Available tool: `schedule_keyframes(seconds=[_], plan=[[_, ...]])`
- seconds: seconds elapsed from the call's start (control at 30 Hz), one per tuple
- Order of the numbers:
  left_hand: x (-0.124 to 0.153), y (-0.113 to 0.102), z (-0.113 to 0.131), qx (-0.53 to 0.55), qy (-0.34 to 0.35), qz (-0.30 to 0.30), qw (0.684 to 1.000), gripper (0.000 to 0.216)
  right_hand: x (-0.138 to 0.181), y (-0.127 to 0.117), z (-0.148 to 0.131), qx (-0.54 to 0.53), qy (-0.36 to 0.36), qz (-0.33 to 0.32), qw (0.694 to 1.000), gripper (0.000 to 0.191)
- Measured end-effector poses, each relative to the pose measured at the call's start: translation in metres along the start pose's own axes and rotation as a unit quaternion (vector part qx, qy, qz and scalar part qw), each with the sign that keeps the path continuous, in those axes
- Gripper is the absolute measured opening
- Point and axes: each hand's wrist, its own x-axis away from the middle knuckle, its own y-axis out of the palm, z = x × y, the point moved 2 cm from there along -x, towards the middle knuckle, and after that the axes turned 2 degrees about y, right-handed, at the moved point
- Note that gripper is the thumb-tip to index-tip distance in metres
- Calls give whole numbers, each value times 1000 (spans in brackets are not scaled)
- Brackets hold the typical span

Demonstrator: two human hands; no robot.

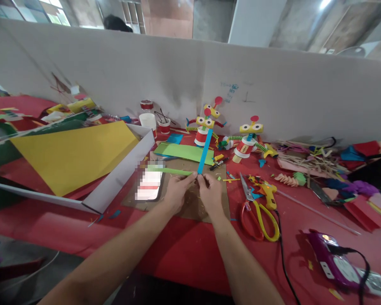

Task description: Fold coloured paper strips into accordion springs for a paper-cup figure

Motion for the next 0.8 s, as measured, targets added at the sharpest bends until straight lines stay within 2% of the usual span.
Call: schedule_keyframes(seconds=[0.07,0.2,0.3,0.47,0.6,0.67,0.8], plan=[[1,2,2,5,4,-22,1000,25,1,0,0,-15,0,14,1000,31],[3,5,5,29,-49,-71,996,22,4,-2,-10,-53,0,39,998,27],[3,6,8,24,-40,-97,994,19,7,1,-16,-118,14,51,992,28],[0,1,8,30,-40,-76,996,19,7,6,-12,-107,9,43,993,29],[-5,-4,6,47,-69,-30,996,20,3,5,-11,-90,24,-11,996,27],[-8,-7,5,73,-99,-12,992,20,2,3,-15,-63,30,-28,997,27],[-14,-12,1,126,-193,-17,973,18,-2,-1,-19,-29,36,-20,999,24]])
